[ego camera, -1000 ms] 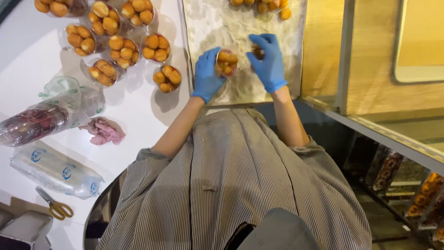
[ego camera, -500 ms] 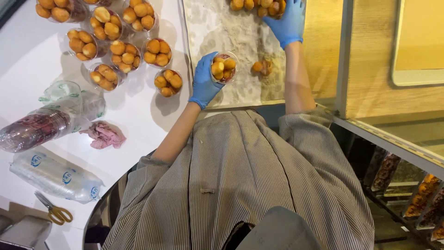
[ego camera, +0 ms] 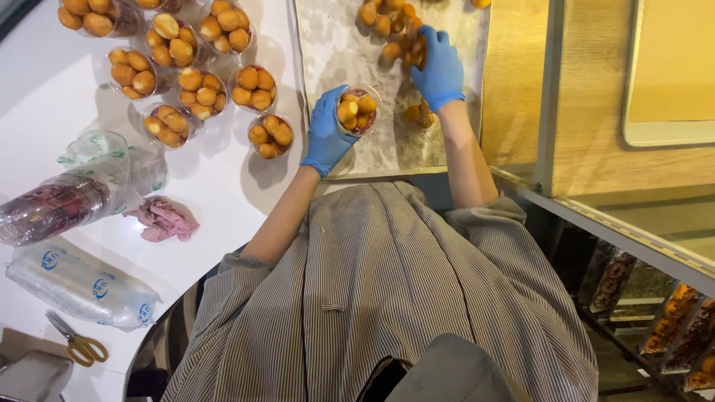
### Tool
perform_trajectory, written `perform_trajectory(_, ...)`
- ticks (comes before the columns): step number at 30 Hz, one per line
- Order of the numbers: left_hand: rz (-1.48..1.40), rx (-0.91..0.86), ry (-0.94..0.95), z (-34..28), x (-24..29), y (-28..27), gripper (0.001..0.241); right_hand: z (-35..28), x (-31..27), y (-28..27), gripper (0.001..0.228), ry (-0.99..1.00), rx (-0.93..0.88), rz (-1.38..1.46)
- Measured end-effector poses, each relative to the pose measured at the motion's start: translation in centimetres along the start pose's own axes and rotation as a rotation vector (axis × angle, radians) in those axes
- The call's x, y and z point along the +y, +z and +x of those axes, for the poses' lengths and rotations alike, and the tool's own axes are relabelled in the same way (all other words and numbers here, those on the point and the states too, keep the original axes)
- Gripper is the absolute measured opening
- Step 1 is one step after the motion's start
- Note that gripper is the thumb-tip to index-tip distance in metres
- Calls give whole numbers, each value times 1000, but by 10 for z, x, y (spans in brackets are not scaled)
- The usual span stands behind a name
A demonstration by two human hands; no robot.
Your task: The person fills small cups with fried dough balls by hand from a tray.
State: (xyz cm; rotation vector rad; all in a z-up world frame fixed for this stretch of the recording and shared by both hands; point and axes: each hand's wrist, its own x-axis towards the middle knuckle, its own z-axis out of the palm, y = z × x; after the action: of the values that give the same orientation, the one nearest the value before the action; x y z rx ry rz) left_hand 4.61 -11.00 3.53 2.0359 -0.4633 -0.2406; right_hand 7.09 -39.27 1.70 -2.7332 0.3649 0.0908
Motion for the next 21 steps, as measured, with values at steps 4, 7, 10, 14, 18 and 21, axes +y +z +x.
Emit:
perform_trajectory(4,-8,-10,-37,-6,5,-7,84,-24,40,2,49,66,-118,279)
perform_trajectory(7,-5,-1,-33,-10,2,-7,85,-35,46,-8,37,-28,56,313)
perform_trajectory(10,-24,16,-17,-12,7,-10,83,-40,33,-23,37,-70,165,323)
perform_trajectory(14,-9,-5,-12,-12,14,-15,82,-36,12,-24,56,-257,45,272)
perform_trajectory(18,1,3,-11,-18,9,-14,82,-27,21,10,83,-329,94,160)
perform_trajectory(21,-21,10,-33,-20,13,-18,82,-21,12,16,75,-269,-37,164)
